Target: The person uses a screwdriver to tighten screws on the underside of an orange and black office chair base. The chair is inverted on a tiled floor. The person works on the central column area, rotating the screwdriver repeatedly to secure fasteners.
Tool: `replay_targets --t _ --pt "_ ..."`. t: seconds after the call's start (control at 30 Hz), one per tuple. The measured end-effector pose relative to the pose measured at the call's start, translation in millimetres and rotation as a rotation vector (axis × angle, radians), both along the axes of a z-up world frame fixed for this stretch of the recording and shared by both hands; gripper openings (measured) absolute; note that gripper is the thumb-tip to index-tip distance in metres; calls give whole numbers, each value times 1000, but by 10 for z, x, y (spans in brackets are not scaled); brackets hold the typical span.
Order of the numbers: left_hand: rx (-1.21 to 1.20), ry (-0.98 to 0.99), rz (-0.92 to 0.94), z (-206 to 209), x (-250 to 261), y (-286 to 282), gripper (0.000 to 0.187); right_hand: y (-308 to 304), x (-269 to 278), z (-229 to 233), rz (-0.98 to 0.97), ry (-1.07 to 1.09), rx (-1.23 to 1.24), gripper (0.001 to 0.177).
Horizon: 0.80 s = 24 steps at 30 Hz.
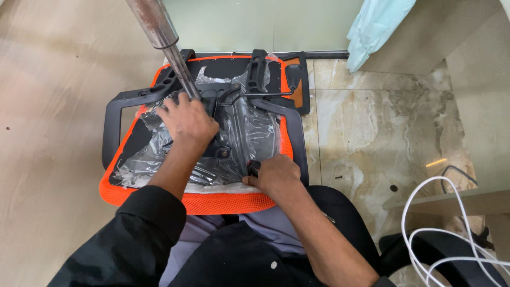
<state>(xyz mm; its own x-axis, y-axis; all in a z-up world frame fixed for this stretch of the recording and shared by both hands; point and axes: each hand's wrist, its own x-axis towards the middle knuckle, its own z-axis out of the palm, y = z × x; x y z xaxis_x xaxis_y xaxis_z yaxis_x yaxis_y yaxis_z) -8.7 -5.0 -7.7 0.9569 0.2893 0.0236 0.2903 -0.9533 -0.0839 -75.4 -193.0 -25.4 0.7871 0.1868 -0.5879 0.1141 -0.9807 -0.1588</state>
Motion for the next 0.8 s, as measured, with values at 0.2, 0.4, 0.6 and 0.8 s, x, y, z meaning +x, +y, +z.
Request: replay_targets --t 0.2,0.4,0.6,0.8 --pt "-468 -328 -622 -799 -189 -449 28 22 -56 -115 4 -100 39 74" --pt "-872 -404 -485 -1203 -283 -286 21 11 58 -160 46 -17 -6 75" --pt "-616 -399 -450 -1162 -425 -350 12 -129 258 -95 -43 120 -10 68" --pt "-647 -400 -494 -1158 -430 -336 17 -337 649 -6 -502 -28 882 47"
